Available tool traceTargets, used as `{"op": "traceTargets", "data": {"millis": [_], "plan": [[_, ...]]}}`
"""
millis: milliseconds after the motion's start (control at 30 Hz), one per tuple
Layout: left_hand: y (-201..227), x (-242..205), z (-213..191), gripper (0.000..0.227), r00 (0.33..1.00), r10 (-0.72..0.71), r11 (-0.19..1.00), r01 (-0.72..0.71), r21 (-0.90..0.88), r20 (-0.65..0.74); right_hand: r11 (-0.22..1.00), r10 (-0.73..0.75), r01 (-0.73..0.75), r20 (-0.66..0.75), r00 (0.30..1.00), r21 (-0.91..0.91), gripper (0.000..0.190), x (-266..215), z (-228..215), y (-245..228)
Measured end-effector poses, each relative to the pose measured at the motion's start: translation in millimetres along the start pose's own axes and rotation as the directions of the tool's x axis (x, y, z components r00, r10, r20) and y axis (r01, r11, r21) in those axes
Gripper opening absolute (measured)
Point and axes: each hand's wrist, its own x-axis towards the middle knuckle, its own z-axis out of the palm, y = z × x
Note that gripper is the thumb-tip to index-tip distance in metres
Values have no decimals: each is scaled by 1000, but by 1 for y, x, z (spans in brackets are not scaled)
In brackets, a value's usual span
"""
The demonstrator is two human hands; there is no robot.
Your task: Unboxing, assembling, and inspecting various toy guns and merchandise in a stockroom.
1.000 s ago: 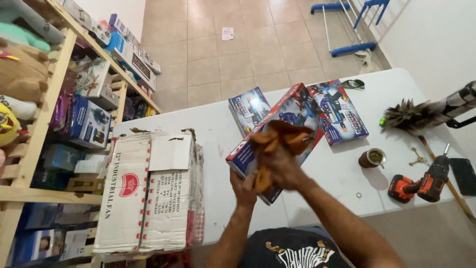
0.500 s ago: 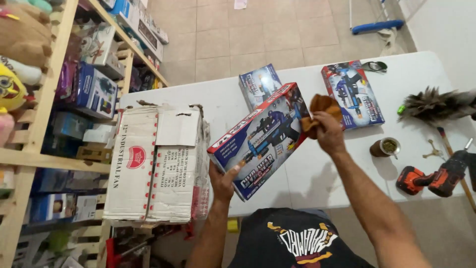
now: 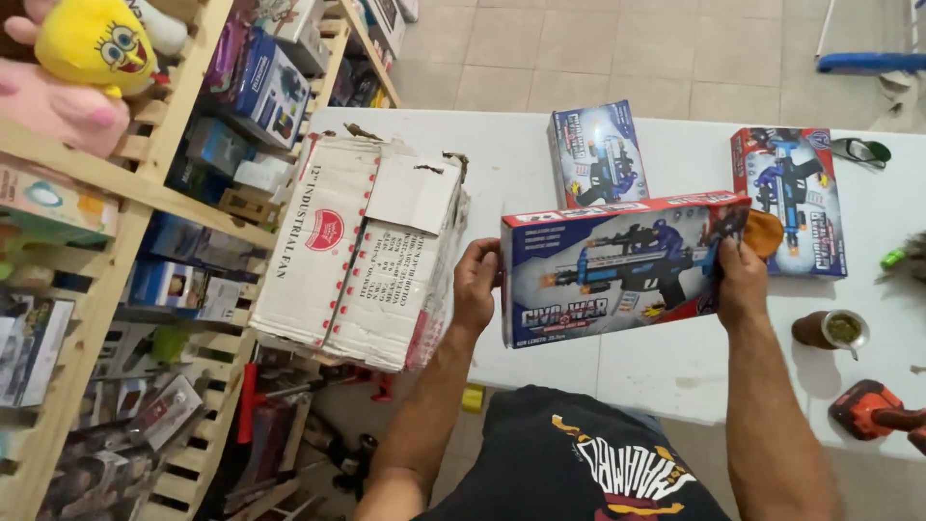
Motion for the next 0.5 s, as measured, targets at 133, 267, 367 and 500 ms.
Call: {"op": "traceTargets", "data": {"millis": [133,267,367,500], "plan": [[64,-7,37,61,996,-2,895,-40,444,94,963,187,-172,-56,981,207,42,-19,7,-14],[92,-6,53,67,978,-122,771,-14,637,169,941,209,-180,-74,975,286,45,-19,1,8],[70,-1,44,53,957,96,815,-233,530,274,982,85,-51,-182,980,181,36,-44,15,-4],[34,13,18,53,930,56,934,-178,310,363,959,180,-133,-173,968,251,48,-58,14,15]]}}
